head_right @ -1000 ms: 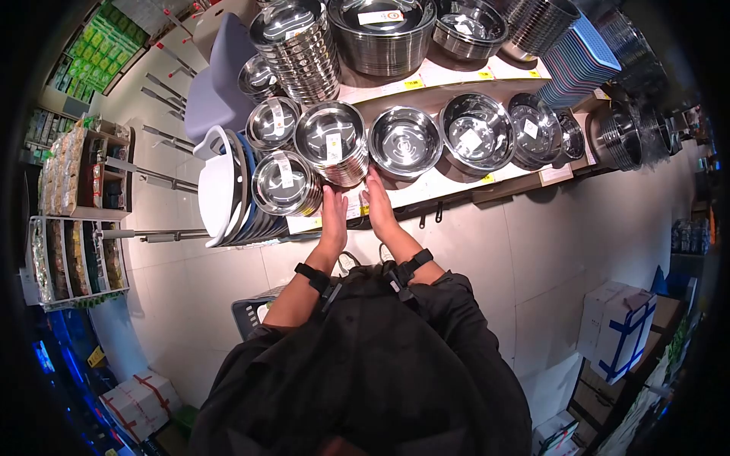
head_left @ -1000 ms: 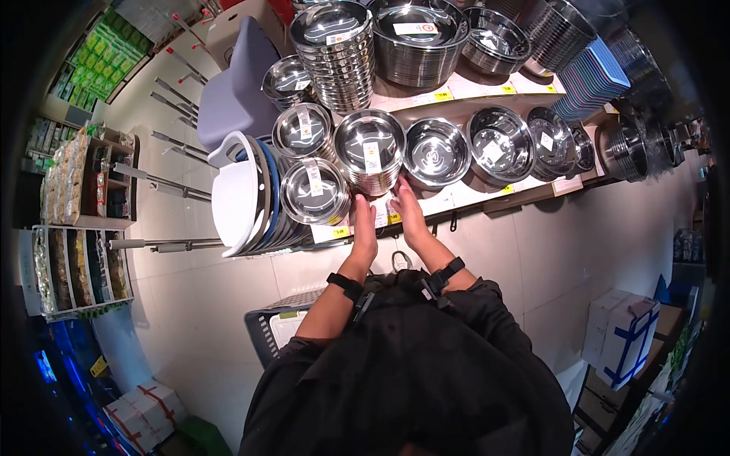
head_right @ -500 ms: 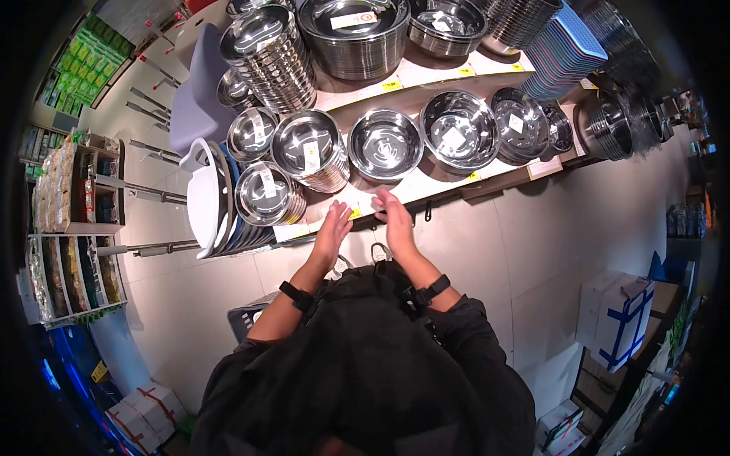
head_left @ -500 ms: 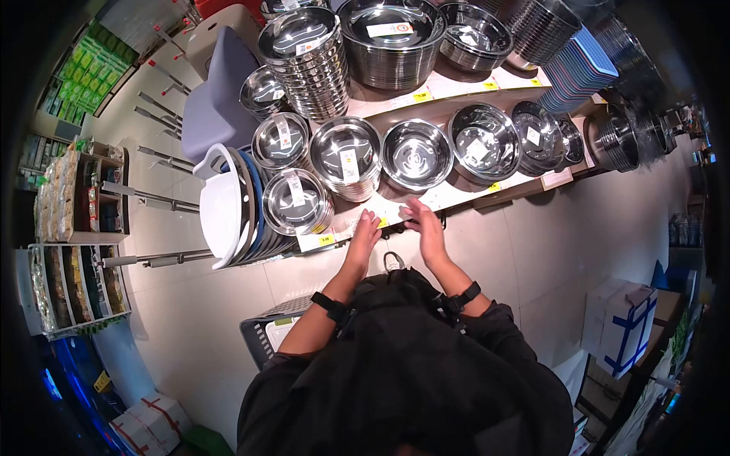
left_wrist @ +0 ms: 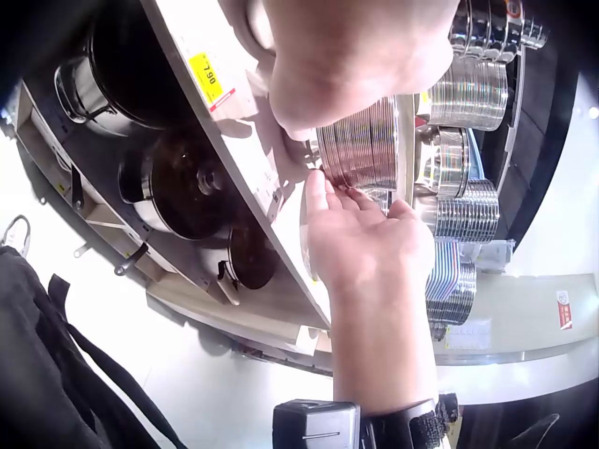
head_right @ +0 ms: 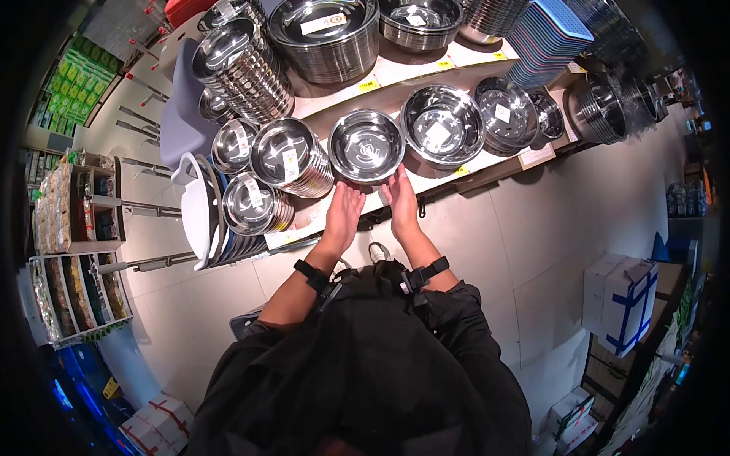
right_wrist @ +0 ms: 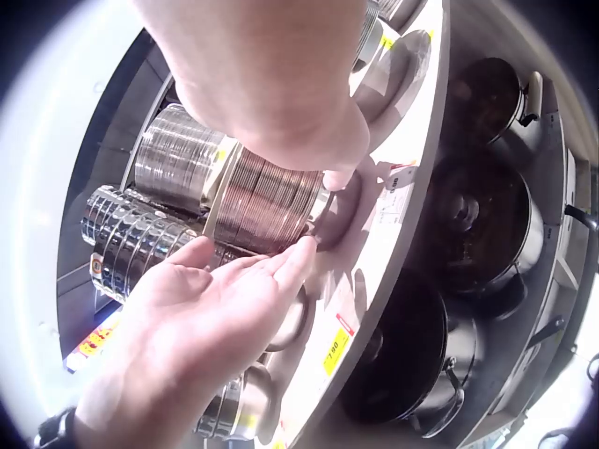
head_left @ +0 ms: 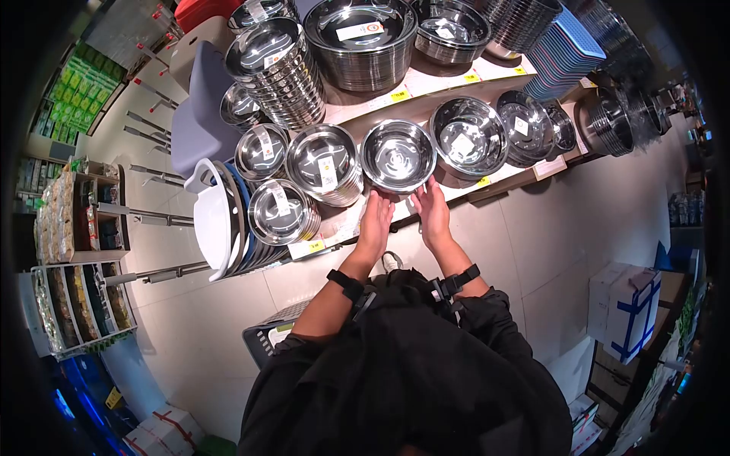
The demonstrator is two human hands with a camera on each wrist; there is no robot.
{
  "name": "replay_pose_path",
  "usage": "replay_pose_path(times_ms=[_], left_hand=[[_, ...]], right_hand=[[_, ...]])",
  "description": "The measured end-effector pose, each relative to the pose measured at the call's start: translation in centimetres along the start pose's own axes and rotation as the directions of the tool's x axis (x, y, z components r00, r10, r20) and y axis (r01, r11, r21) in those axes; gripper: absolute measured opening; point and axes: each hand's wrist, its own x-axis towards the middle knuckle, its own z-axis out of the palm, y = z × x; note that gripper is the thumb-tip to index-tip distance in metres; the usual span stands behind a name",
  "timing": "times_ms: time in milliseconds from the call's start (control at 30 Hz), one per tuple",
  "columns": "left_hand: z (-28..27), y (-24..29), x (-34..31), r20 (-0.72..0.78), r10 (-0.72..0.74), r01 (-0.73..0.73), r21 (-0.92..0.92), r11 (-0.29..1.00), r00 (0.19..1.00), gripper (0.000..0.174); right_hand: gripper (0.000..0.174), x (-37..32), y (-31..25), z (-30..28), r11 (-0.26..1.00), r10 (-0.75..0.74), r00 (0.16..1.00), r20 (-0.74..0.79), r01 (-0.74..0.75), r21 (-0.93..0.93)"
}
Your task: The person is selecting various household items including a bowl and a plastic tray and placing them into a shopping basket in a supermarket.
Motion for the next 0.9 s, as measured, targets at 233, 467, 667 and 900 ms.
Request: replay_pose_path(times_ms=[233, 467, 667, 900], left_hand=[[0.4, 0.5, -0.2, 0.047, 0.032, -0.03, -0.034, 0.999, 0.998, 0.075], [0.5, 0.6, -0.4, 0.051, 0.034, -0.034, 0.005, 0.999, 0.998, 0.078], [-3.8, 2.0, -7.1, 0.104, -0.066, 0.05, 0.154, 0.987, 0.992, 0.074], [-9.1, 5.9, -24.0, -0.112, 0.02, 0.029, 0.417, 0.908, 0.993, 0.06]], right_hand=[[0.065, 0.2, -0.1, -0.2, 1.0, -0.01, 0.999, 0.031, 0.01, 0.004], [0.066, -0.1, -0.8, -0.1, 1.0, -0.008, 1.0, 0.029, 0.009, -0.016], [0.051, -5.9, -0.4, -1.6, 0.909, -0.117, 0.988, 0.099, 0.147, -0.389], [0.033, -13.1, 4.9, 4.3, 0.74, 0.274, 0.707, 0.652, 0.278, -0.613]])
